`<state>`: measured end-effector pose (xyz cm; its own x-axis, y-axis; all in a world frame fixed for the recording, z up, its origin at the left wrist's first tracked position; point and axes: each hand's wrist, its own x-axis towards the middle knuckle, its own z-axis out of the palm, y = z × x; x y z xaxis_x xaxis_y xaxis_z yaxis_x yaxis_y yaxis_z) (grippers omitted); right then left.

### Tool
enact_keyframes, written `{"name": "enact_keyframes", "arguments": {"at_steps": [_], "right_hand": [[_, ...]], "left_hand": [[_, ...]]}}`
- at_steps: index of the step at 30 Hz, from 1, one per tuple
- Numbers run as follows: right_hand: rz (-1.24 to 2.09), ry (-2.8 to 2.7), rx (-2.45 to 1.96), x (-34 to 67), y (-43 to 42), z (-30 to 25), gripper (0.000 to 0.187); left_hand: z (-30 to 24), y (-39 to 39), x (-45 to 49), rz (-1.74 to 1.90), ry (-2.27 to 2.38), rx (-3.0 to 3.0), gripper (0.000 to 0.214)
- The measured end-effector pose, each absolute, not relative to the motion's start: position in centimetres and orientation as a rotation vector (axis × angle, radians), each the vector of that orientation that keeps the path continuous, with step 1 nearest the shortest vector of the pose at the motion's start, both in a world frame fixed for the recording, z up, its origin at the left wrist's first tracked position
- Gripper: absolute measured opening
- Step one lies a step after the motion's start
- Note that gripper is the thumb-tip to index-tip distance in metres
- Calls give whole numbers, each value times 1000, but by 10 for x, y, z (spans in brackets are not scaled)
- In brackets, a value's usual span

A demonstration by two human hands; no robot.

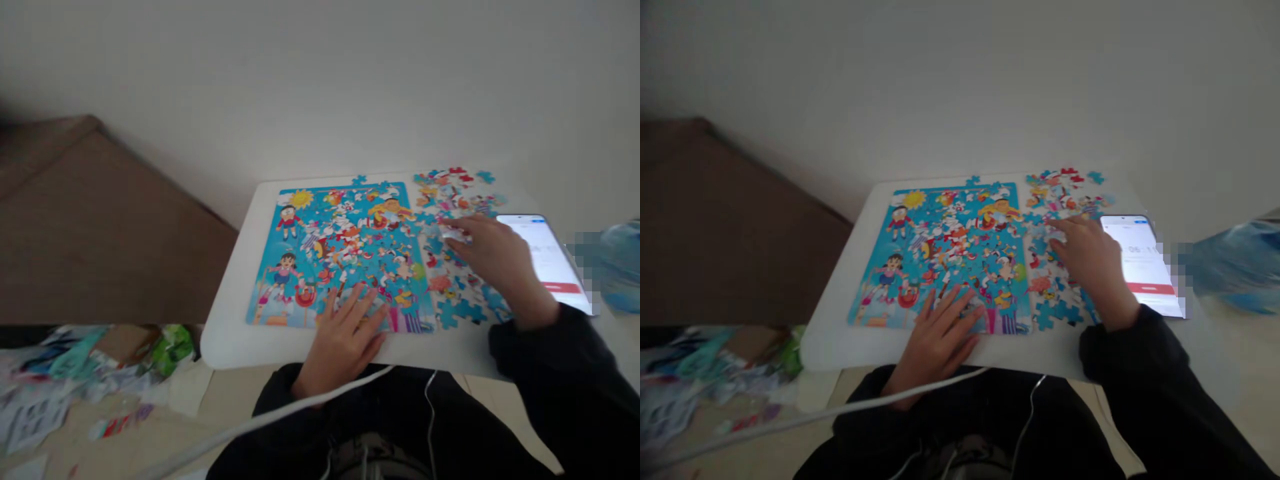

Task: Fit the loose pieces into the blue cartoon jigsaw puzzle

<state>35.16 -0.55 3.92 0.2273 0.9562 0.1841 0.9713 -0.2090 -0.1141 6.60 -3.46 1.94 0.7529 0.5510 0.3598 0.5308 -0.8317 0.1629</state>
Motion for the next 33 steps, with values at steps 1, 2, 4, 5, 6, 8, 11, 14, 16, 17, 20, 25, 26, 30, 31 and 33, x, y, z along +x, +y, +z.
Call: {"name": "enact_keyframes", "arguments": {"at_steps": [1,2,4,5,6,8,11,14,16,17,20,25,26,30,31,33], "right_hand": [[-72,-1800,-2267,352,-6,44,30],[-34,-1771,-2218,351,-8,49,28],[61,-1679,-2101,338,-12,61,25],[135,-1627,-2032,326,-14,68,24],[251,-1586,-1956,309,-16,74,24],[563,-1567,-1739,268,-18,83,22],[962,-1652,-1464,201,-13,84,14],[1175,-1671,-1348,151,3,71,13],[1189,-1659,-1346,131,15,59,12],[1183,-1650,-1355,124,21,52,12],[1132,-1646,-1400,111,34,36,11],[808,-1894,-1546,100,35,25,5],[721,-1960,-1561,99,34,25,7],[494,-2019,-1479,107,31,32,12],[471,-2002,-1463,111,30,35,13],[438,-1979,-1471,120,27,40,15]], "left_hand": [[19,-37,61,679,893,2881,31],[19,-40,56,744,907,2863,29],[17,-44,40,865,954,2812,27],[16,-45,31,923,983,2785,27],[15,-47,22,976,1017,2760,28],[13,-47,2,1067,1122,2716,28],[10,-46,-24,1135,1322,2662,26],[8,-44,-43,1148,1462,2602,25],[8,-43,-49,1169,1505,2575,24],[7,-42,-51,1186,1511,2569,23],[6,-38,-51,1220,1488,2564,24],[3,-31,-47,1035,1429,2628,27],[2,-30,-47,999,1426,2634,28],[1,-29,-49,956,1430,2620,28],[2,-30,-50,957,1432,2616,27],[2,-30,-52,968,1445,2612,27]]}}
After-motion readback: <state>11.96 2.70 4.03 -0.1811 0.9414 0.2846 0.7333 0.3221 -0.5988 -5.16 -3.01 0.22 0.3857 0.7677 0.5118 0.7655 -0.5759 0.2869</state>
